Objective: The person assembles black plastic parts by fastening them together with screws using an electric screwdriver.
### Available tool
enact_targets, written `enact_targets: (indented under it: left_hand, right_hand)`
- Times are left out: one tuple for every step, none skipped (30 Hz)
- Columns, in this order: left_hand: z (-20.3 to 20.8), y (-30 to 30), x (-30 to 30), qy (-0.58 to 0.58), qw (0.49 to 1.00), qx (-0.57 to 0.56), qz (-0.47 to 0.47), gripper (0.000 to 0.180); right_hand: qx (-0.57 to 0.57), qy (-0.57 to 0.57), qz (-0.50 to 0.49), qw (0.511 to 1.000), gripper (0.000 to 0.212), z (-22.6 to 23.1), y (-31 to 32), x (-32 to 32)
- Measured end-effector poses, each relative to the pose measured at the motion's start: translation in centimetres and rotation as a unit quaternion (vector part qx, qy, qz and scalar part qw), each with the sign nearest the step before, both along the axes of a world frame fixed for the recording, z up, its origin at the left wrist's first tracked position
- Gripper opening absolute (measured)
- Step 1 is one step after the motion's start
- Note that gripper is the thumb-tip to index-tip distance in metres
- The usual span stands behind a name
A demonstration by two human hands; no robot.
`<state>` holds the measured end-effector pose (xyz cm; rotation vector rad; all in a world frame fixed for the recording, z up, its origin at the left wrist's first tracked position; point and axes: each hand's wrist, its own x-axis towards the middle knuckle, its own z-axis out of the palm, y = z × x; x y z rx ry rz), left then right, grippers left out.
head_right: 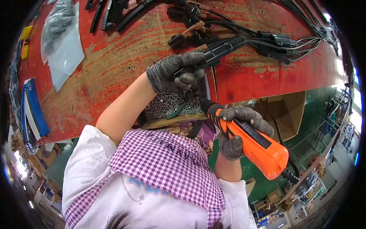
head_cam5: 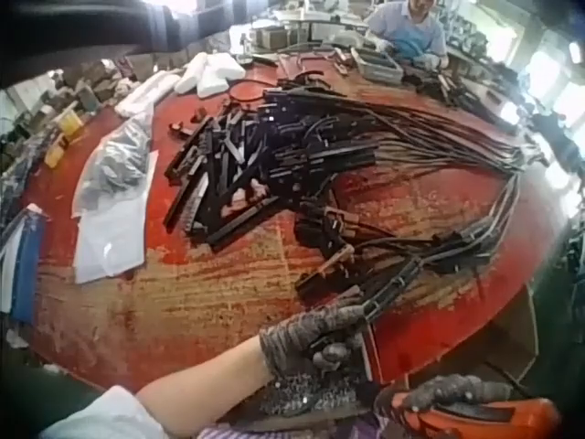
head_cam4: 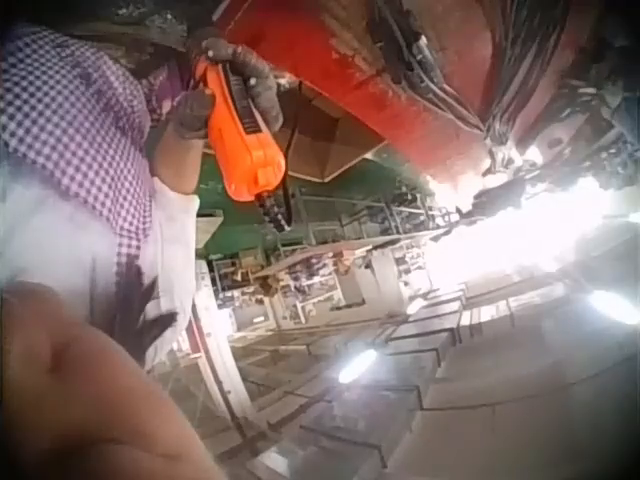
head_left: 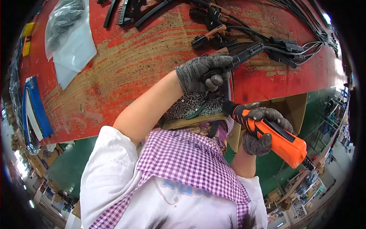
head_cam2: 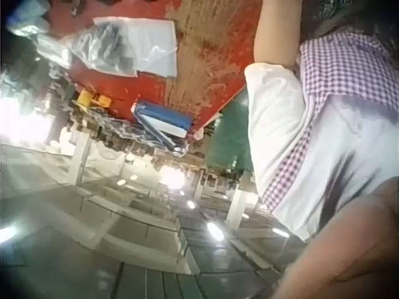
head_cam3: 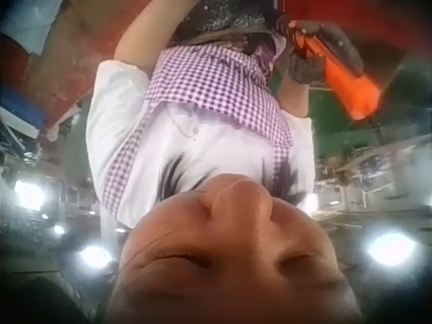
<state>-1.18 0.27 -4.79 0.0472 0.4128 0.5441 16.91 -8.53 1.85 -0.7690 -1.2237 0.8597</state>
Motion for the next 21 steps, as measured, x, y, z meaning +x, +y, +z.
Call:
enact_targets:
  left_hand:
    - [0.0,0.0,0.0,-0.001,1.0,-0.005,-0.002,0.025]
    - [0.0,0.0,0.0,-0.002,1.0,-0.005,-0.001,0.025]
    - [-0.1,0.0,0.0,-0.005,1.0,-0.014,-0.004,0.024]
    - [-0.1,0.0,0.0,-0.008,1.0,-0.022,-0.007,0.024]
    - [0.0,0.0,0.0,-0.008,1.0,-0.022,-0.007,0.024]
    - [0.1,-0.1,0.0,0.002,1.0,-0.026,-0.004,0.024]
    - [0.1,-0.1,0.0,0.013,0.999,-0.03,-0.001,0.024]
    - [0.0,-0.1,0.0,0.013,0.999,-0.029,-0.001,0.024]
    - [-0.2,-0.1,0.0,0.01,1.0,-0.025,-0.001,0.023]
    - [-0.3,-0.1,0.0,0.006,1.0,-0.02,-0.002,0.023]
    - [-0.3,0.0,0.0,0.005,1.0,-0.02,-0.002,0.023]
    - [-0.2,0.0,0.0,-0.006,1.0,-0.021,-0.004,0.022]
    - [-0.2,0.1,0.0,-0.017,1.0,-0.022,-0.006,0.022]
    - [-0.2,0.1,0.0,-0.017,1.0,-0.021,-0.006,0.022]
    - [-0.1,0.1,0.1,-0.008,1.0,-0.025,-0.005,0.023]
    - [0.0,0.1,0.1,0.002,1.0,-0.03,-0.004,0.024]
    - [0.1,0.1,0.2,0.002,1.0,-0.028,-0.004,0.024]
    - [0.3,0.1,0.2,0.004,1.0,-0.029,0.001,0.026]
    - [0.4,0.1,0.2,0.007,1.0,-0.029,0.006,0.028]
    - [0.4,0.1,0.1,0.008,1.0,-0.025,0.007,0.028]
    - [0.2,0.0,-0.1,0.002,1.0,-0.029,0.011,0.029]
  right_hand:
    - [0.004,0.02,0.0,1.0,0.041,-0.1,0.0,-0.1]
    - [0.004,0.02,0.001,1.0,0.041,0.0,0.0,-0.1]
    - [0.0,0.014,0.001,1.0,0.041,0.1,0.0,-0.1]
    - [-0.003,0.008,0.001,1.0,0.042,0.1,0.1,-0.1]
    - [-0.003,0.008,0.001,1.0,0.042,0.1,0.0,-0.1]
    - [-0.007,0.011,-0.006,1.0,0.042,0.1,-0.1,-0.1]
    - [-0.01,0.014,-0.013,1.0,0.042,0.1,-0.2,-0.1]
    - [-0.01,0.014,-0.013,1.0,0.042,0.3,-0.2,-0.1]
    - [-0.005,0.023,-0.009,1.0,0.041,0.6,-0.1,-0.1]
    - [-0.001,0.031,-0.005,1.0,0.041,0.9,-0.1,-0.1]
    - [-0.001,0.03,-0.006,1.0,0.041,1.2,0.0,0.0]
    - [0.003,0.046,0.006,0.999,0.04,1.5,0.1,0.2]
    - [0.007,0.063,0.018,0.998,0.04,1.8,0.2,0.4]
    - [0.008,0.063,0.018,0.998,0.04,2.1,0.2,0.5]
    - [0.018,0.057,0.012,0.998,0.041,2.4,0.3,0.7]
    - [0.028,0.051,0.006,0.998,0.041,2.7,0.3,0.8]
    - [0.03,0.051,0.006,0.998,0.041,2.9,0.5,1.0]
    - [0.043,0.084,-0.002,0.996,0.042,3.3,0.7,1.2]
    - [0.058,0.116,-0.009,0.991,0.043,3.6,0.9,1.2]
    - [0.054,0.134,0.005,0.99,0.044,4.4,1.2,1.0]
    - [0.058,0.135,0.007,0.989,0.044,4.8,1.6,1.0]
